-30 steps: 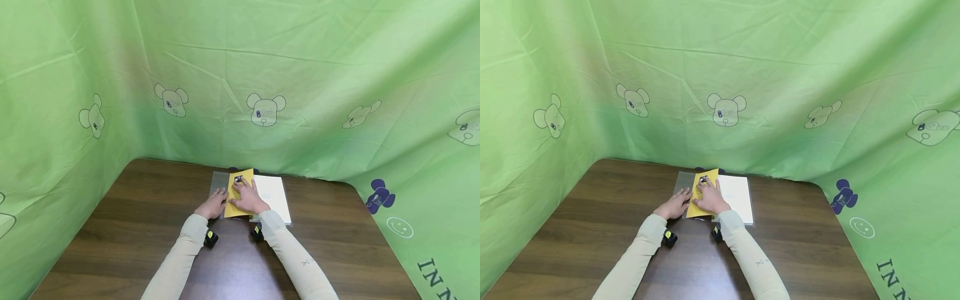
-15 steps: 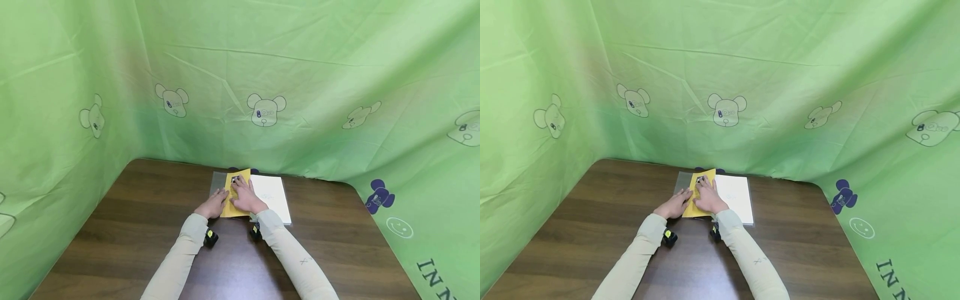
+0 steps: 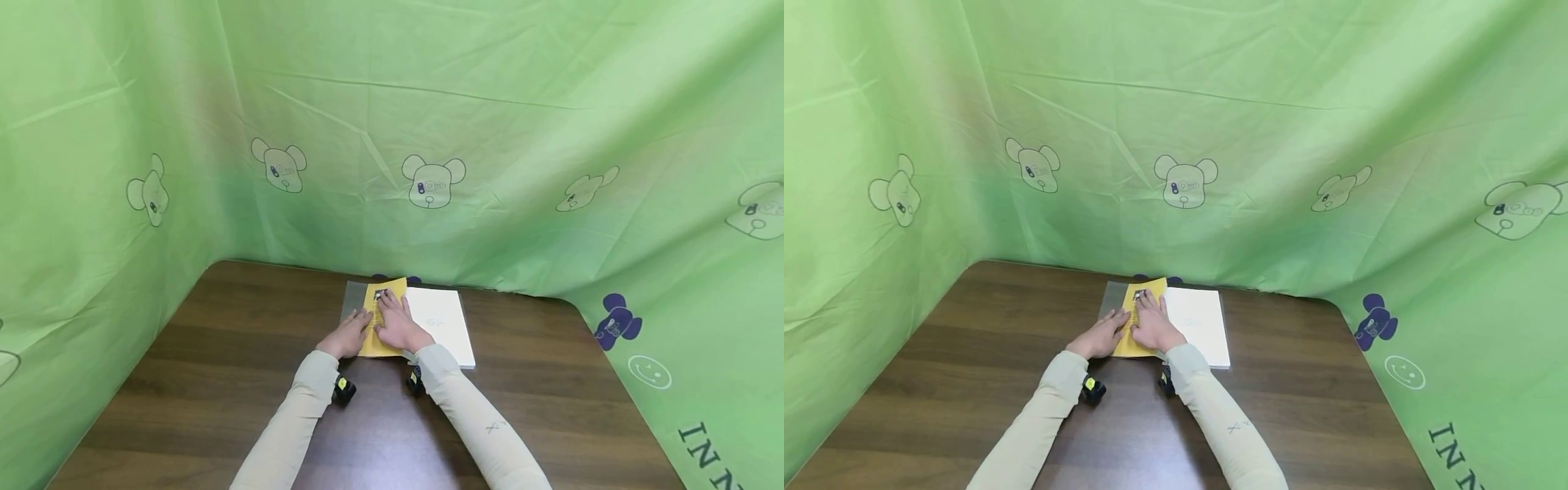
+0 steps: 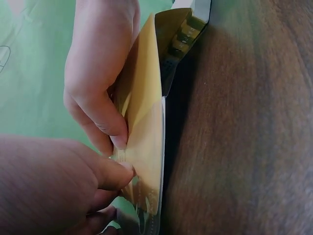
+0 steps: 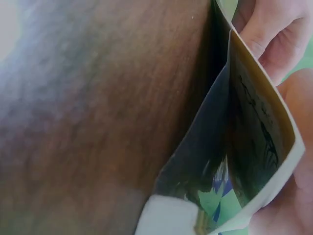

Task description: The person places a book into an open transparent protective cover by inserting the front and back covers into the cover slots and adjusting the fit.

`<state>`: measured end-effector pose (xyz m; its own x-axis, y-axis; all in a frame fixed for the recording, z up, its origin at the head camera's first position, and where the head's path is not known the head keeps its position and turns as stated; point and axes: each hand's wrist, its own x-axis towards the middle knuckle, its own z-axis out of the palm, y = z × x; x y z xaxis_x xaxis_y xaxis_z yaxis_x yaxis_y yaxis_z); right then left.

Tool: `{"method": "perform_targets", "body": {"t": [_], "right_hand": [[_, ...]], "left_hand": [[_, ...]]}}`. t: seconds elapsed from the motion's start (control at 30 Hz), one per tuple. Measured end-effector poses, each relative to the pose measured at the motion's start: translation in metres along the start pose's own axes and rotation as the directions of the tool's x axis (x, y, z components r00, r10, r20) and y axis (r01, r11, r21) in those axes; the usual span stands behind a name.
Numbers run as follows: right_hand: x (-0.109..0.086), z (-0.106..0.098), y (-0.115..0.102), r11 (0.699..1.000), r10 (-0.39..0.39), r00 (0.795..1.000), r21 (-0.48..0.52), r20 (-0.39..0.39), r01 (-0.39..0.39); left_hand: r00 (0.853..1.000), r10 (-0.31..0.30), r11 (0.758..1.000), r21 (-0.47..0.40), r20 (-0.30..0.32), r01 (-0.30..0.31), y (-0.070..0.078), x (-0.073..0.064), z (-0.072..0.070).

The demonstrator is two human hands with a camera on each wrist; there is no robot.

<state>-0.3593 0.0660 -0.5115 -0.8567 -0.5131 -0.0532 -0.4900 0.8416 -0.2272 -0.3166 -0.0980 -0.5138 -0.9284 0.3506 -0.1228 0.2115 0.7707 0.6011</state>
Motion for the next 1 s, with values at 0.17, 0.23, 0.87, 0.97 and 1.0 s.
{"method": "perform_targets", "body": {"t": [0.17,0.23,0.87,0.97,1.0], "right_hand": [[-0.001,-0.002,0.002,1.000,-0.013,1.000,0.019,0.009,0.013],[-0.001,-0.004,0.004,0.998,-0.019,1.000,0.054,0.007,0.019],[-0.021,-0.031,0.047,0.904,-0.002,0.998,0.426,0.055,-0.022],[-0.023,-0.034,0.054,0.873,-0.048,0.995,0.489,0.086,-0.001],[-0.024,-0.036,0.057,0.863,-0.064,0.993,0.505,0.096,0.007]], "left_hand": [[1.000,0.005,1.000,0.006,-0.003,-0.005,0.002,0.000,0.000],[1.000,0.005,1.000,0.007,0.000,-0.005,0.003,0.001,-0.001],[1.000,-0.014,0.999,-0.044,0.012,0.014,0.002,-0.002,-0.004],[1.000,-0.010,0.999,-0.037,0.012,0.010,0.000,-0.002,-0.004],[1.000,-0.009,0.999,-0.034,0.013,0.009,0.000,-0.002,-0.004]]}}
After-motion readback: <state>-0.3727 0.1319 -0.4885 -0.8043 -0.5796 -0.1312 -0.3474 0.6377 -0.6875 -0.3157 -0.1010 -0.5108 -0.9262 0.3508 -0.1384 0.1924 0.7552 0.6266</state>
